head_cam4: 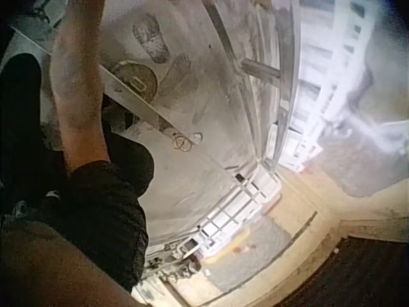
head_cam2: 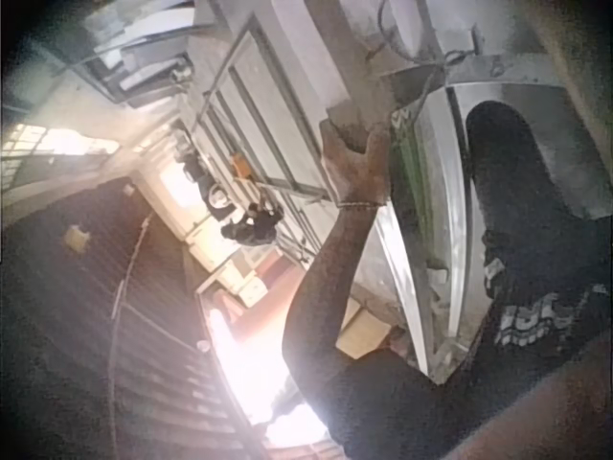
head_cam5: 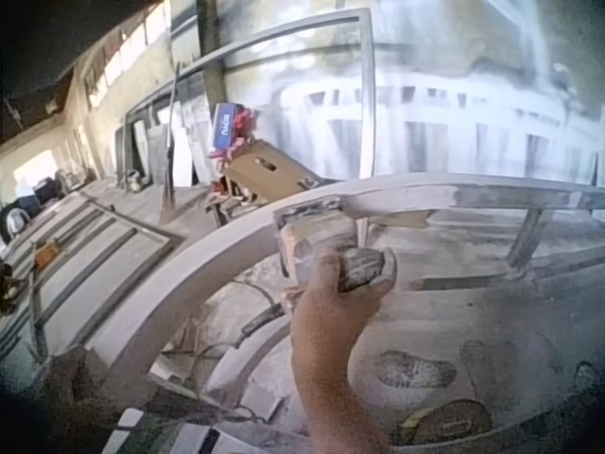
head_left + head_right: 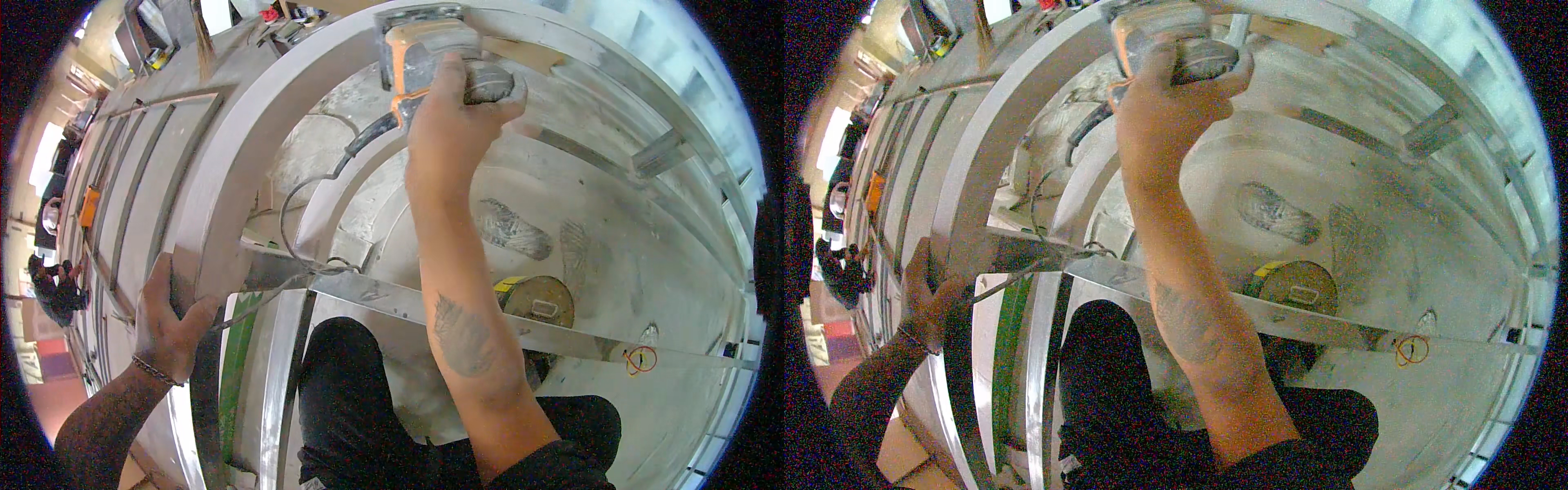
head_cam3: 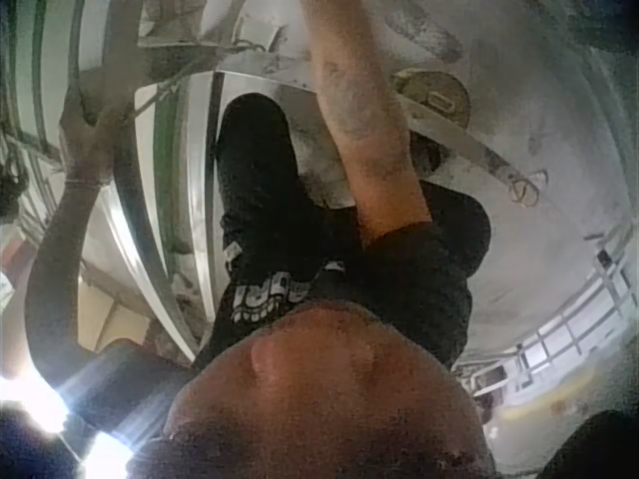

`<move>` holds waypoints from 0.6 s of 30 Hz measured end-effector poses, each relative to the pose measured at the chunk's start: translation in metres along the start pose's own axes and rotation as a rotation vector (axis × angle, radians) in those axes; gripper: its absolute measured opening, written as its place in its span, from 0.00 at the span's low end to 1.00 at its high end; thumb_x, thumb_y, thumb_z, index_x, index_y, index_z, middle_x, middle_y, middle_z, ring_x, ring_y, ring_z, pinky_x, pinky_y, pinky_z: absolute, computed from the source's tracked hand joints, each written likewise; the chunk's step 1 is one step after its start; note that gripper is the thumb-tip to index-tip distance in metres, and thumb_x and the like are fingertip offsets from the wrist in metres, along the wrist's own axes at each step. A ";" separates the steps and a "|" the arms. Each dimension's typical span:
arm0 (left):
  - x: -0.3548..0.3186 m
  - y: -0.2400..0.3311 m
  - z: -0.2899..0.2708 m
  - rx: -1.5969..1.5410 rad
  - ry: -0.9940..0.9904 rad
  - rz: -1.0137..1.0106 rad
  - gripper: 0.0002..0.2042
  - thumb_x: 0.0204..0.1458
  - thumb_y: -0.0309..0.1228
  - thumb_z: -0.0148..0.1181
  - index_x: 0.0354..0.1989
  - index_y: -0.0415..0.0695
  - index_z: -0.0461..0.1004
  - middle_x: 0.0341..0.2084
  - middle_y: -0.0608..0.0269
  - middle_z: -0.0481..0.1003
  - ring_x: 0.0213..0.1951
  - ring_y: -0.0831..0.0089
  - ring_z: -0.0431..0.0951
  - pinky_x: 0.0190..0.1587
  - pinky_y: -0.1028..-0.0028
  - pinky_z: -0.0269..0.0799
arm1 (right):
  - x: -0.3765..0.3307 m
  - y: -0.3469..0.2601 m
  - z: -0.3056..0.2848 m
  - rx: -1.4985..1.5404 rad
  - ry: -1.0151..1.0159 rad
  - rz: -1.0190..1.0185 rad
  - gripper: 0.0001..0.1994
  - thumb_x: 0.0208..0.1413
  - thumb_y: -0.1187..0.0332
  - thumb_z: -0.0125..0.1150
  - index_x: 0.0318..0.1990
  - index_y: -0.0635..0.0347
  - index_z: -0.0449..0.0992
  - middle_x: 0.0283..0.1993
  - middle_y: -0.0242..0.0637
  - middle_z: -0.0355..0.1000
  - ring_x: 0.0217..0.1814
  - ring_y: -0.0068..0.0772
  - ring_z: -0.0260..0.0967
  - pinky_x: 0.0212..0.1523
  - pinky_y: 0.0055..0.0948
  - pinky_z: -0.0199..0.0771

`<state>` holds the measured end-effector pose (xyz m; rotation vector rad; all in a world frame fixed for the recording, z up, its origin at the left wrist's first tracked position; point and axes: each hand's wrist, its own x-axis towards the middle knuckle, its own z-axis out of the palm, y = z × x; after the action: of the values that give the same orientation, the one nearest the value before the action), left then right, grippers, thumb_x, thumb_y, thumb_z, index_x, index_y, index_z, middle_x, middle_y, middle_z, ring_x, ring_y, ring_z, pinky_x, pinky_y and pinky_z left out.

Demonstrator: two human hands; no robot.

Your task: The person sands a curved metal frame using an electric sander while holding the structure by hand.

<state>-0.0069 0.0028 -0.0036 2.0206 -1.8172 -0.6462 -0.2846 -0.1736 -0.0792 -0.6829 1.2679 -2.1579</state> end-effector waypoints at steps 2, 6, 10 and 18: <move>0.000 0.002 0.000 0.042 0.020 0.020 0.27 0.48 0.44 0.66 0.49 0.36 0.69 0.38 0.53 0.76 0.40 0.66 0.76 0.46 0.64 0.73 | -0.005 -0.002 0.000 -0.019 -0.009 0.000 0.37 0.63 0.64 0.62 0.70 0.71 0.45 0.63 0.64 0.64 0.62 0.52 0.72 0.60 0.41 0.77; 0.000 0.002 0.000 -0.035 -0.002 0.022 0.26 0.49 0.43 0.66 0.49 0.35 0.69 0.38 0.52 0.76 0.40 0.64 0.76 0.46 0.64 0.73 | 0.000 -0.005 -0.002 -0.022 -0.021 -0.006 0.38 0.64 0.64 0.62 0.71 0.71 0.45 0.64 0.65 0.63 0.63 0.52 0.71 0.60 0.42 0.77; 0.000 -0.001 -0.001 0.022 -0.022 0.023 0.26 0.49 0.42 0.66 0.49 0.35 0.69 0.38 0.51 0.76 0.40 0.62 0.76 0.46 0.63 0.73 | 0.007 -0.007 -0.002 0.021 -0.016 -0.038 0.38 0.64 0.65 0.61 0.71 0.71 0.44 0.65 0.64 0.63 0.63 0.52 0.71 0.59 0.42 0.78; 0.001 -0.008 0.004 -0.075 0.007 0.005 0.29 0.47 0.43 0.66 0.51 0.34 0.68 0.39 0.51 0.76 0.41 0.63 0.76 0.47 0.63 0.74 | -0.007 -0.005 0.000 -0.034 -0.031 -0.004 0.39 0.64 0.64 0.62 0.72 0.72 0.43 0.64 0.65 0.64 0.62 0.52 0.72 0.58 0.43 0.78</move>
<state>-0.0022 0.0031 -0.0116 1.9663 -1.7669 -0.6944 -0.2806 -0.1665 -0.0756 -0.7300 1.2915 -2.1249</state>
